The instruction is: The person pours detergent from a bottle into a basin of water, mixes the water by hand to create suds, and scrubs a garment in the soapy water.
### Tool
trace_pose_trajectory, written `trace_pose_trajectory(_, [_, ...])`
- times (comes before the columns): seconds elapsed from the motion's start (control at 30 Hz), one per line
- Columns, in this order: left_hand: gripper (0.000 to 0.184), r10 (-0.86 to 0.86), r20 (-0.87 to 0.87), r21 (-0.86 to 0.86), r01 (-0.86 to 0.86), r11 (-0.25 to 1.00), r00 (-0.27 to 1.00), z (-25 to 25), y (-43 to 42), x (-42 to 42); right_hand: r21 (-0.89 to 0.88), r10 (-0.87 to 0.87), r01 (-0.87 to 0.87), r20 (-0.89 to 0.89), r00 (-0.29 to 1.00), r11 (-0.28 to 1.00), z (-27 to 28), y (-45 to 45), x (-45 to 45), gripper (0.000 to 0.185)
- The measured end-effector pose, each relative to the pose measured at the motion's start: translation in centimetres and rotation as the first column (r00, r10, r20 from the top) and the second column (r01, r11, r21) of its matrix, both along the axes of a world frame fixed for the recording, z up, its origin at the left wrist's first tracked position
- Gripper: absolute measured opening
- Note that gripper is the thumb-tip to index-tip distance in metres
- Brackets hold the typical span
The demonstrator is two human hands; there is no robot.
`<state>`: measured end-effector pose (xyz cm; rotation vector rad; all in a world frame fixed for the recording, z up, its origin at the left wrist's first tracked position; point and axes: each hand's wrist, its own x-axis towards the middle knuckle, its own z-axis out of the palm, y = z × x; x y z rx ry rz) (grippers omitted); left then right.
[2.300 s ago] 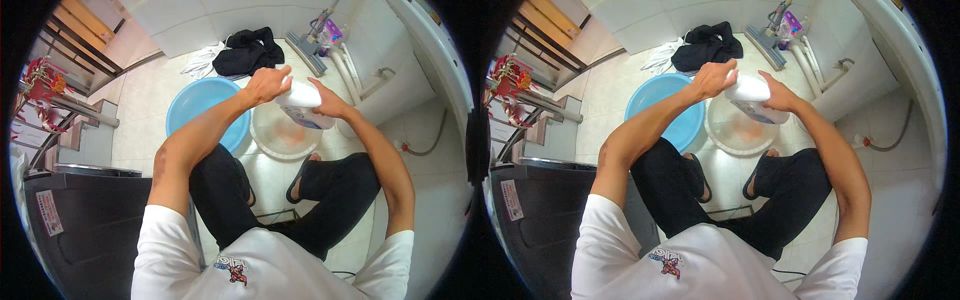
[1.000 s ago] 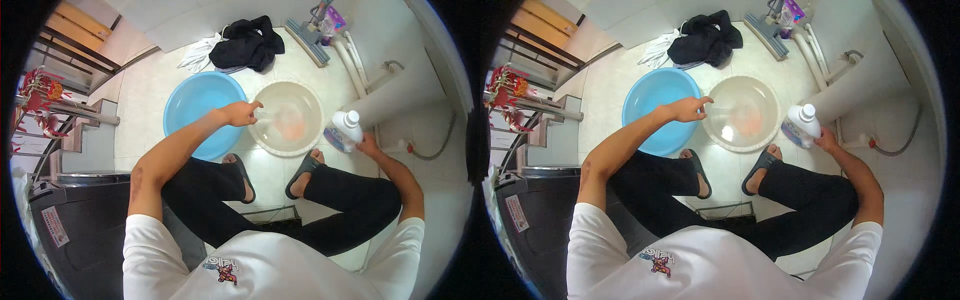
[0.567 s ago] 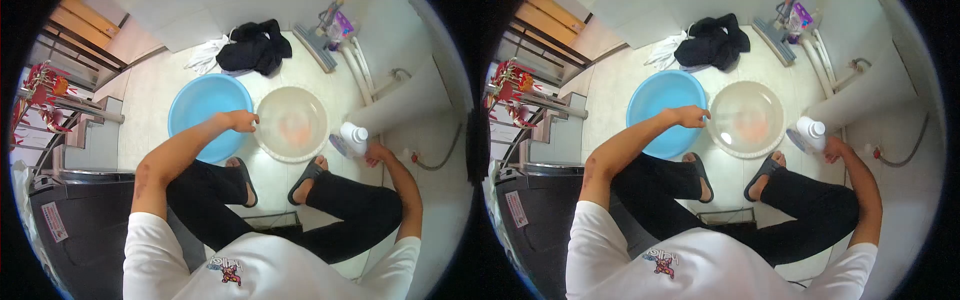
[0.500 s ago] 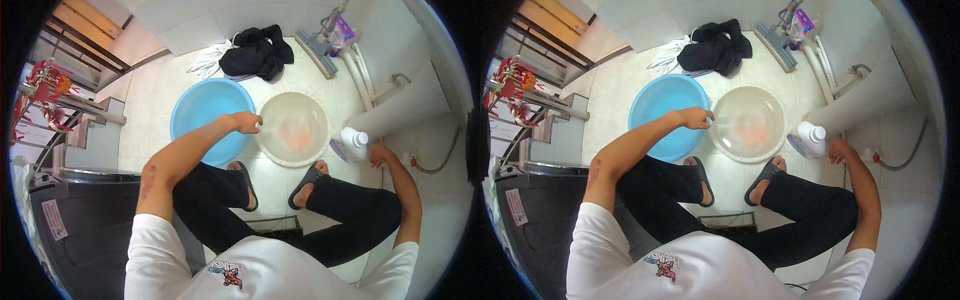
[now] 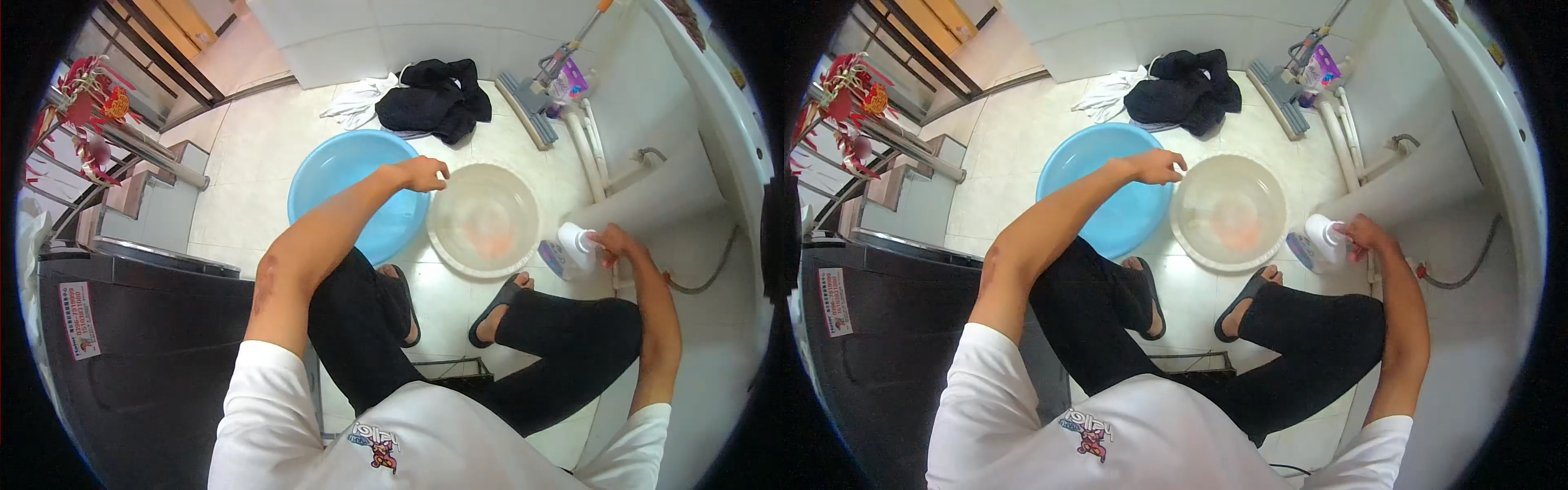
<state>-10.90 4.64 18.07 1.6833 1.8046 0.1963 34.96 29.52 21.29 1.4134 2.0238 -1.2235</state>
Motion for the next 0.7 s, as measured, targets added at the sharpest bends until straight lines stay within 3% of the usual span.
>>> trace_pose_trajectory(0.2, [0.045, 0.114, 0.050, -0.137, -0.107, 0.985, 0.992, -0.5, -1.7, -1.8, 0.057, -0.033, 0.029, 0.080, 0.996, 0.998, 0.8, -1.1, -5.3, 0.066])
trace_pose_trajectory(0.3, [0.048, 0.157, 0.074, -0.185, -0.142, 0.973, 0.985, -0.8, -2.3, -2.0, 0.051, 0.017, -0.016, -0.030, 0.999, 0.999, 0.5, -1.8, -7.4, 0.068])
trace_pose_trajectory(0.47, [0.043, 0.151, 0.105, -0.156, -0.134, 0.979, 0.983, 0.0, -2.3, -1.8, 0.053, 0.247, -0.248, 0.026, 0.969, 0.967, 0.0, -3.4, -10.4, 0.058])
trace_pose_trajectory(0.7, [0.043, 0.138, 0.102, -0.164, -0.120, 0.979, 0.985, -0.4, -2.3, -1.3, 0.017, 0.304, -0.306, 0.073, 0.950, 0.952, -1.0, -4.0, -13.1, 0.037])
